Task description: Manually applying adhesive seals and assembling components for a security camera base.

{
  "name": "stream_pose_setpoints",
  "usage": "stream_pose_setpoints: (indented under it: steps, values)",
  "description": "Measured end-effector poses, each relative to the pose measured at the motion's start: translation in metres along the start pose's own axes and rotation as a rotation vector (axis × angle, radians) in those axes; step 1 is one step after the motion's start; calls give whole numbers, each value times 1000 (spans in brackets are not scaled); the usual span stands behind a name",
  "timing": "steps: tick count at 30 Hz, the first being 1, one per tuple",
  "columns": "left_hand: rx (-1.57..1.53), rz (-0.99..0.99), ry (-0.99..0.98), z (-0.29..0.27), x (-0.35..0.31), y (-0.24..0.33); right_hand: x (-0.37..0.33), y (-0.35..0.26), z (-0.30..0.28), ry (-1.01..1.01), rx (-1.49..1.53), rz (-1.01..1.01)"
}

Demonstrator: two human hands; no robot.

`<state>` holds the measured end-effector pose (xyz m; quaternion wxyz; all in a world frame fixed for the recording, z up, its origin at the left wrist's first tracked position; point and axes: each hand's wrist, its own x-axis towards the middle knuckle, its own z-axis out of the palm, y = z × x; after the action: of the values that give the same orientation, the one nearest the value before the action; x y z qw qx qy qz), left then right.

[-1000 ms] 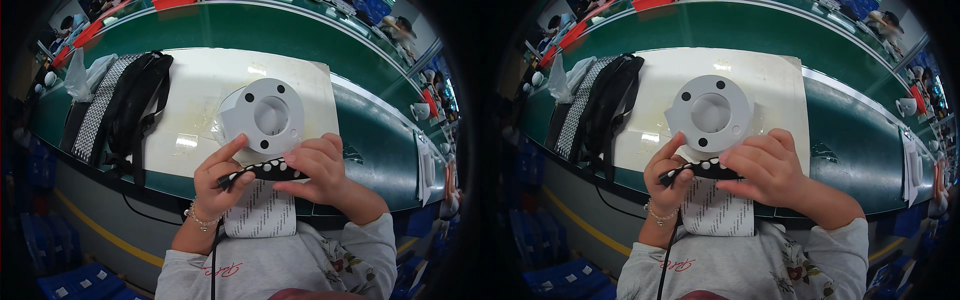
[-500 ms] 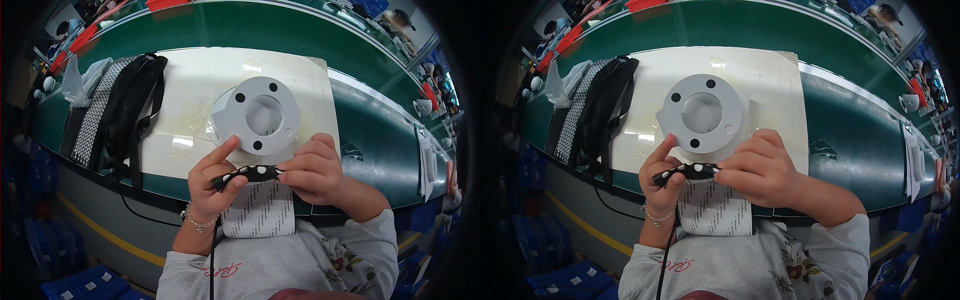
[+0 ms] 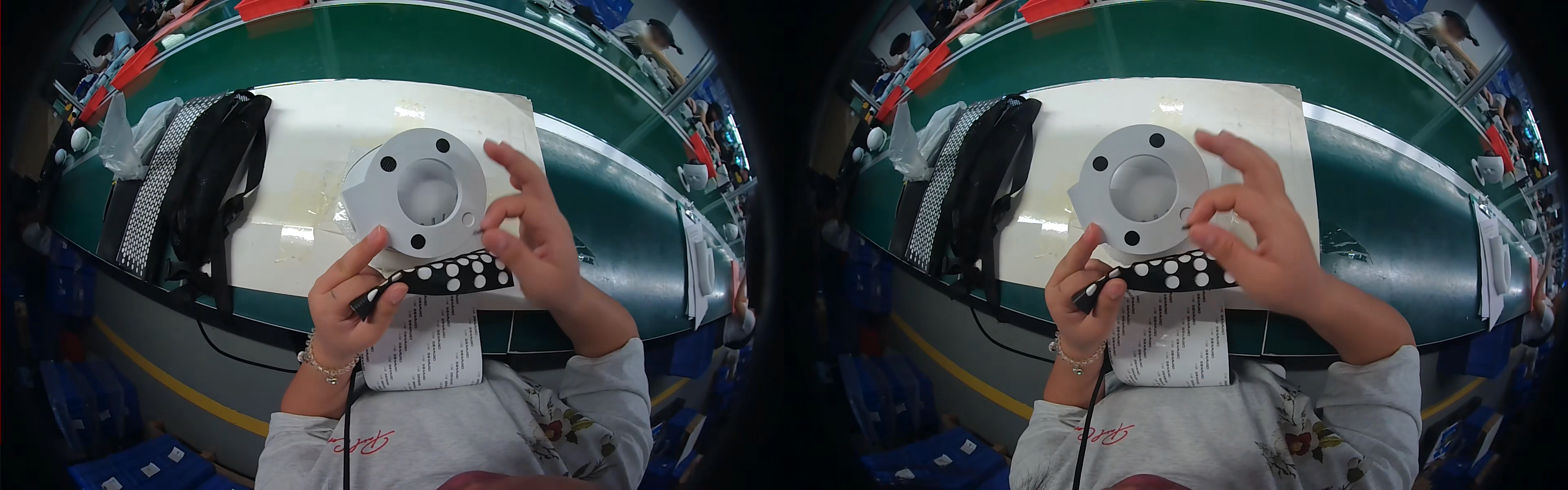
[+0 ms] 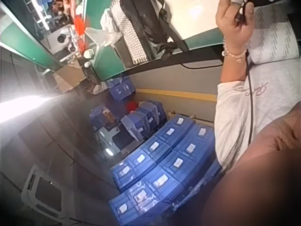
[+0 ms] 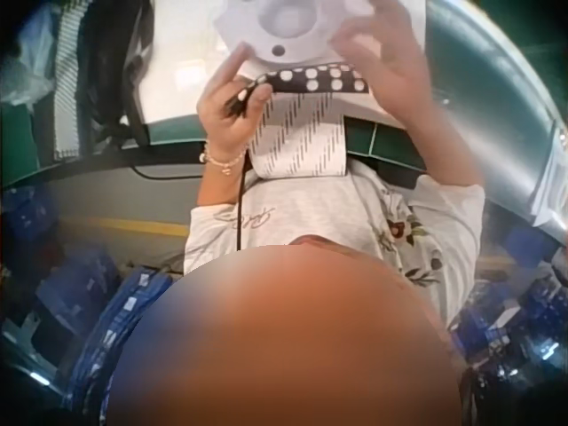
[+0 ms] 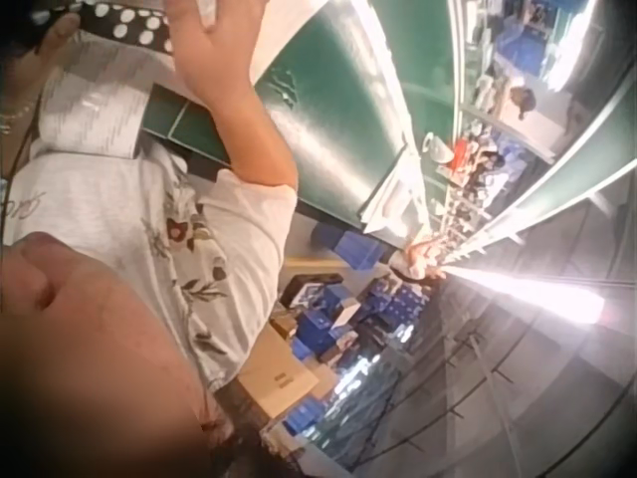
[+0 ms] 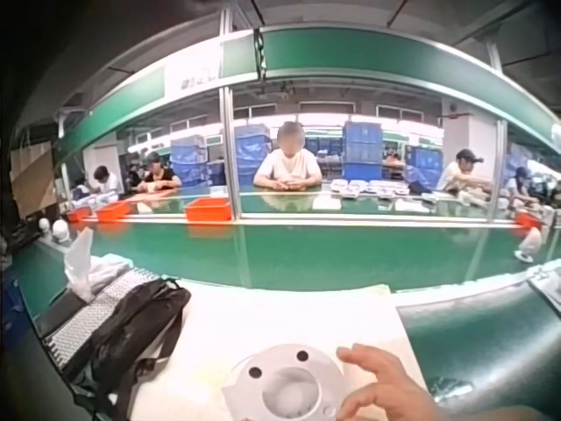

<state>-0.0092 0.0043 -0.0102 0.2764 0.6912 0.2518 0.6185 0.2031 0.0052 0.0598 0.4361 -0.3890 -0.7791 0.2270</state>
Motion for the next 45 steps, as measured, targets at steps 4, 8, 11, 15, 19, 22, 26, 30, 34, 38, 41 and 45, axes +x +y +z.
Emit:
stream_pose_setpoints:
  steps: [4,8,11,15,19,22,26,30,34,38,41,45]
  values:
    - [41,9,-22,0,2,1,5,6,1,19,67,153]
    - [66,51,-22,0,3,1,5,7,0,-14,-25,143]
    - [36,32,-14,0,2,1,2,3,1,-13,-100,138]
    - [23,18,-15,1,1,0,-2,6,-2,-18,-159,105]
    - [42,17,-27,0,3,2,-4,7,-5,-51,10,163]
    - [8,-3,-10,1,1,1,-2,6,-7,-74,9,169]
    - [27,-16,-8,1,0,2,0,3,-8,-99,-219,59]
    - [42,-35,-22,1,0,2,-4,2,-9,-94,-246,49]
    - [53,-60,-35,1,0,2,-7,-1,-10,-94,-385,-4]
    - [52,-60,-19,0,-1,5,-9,-12,-11,-144,-586,-96]
    - [51,-57,-25,1,1,4,-14,-16,-7,-209,-857,-214]
    - [90,-19,-25,1,3,5,-11,-19,-8,-230,-917,-241]
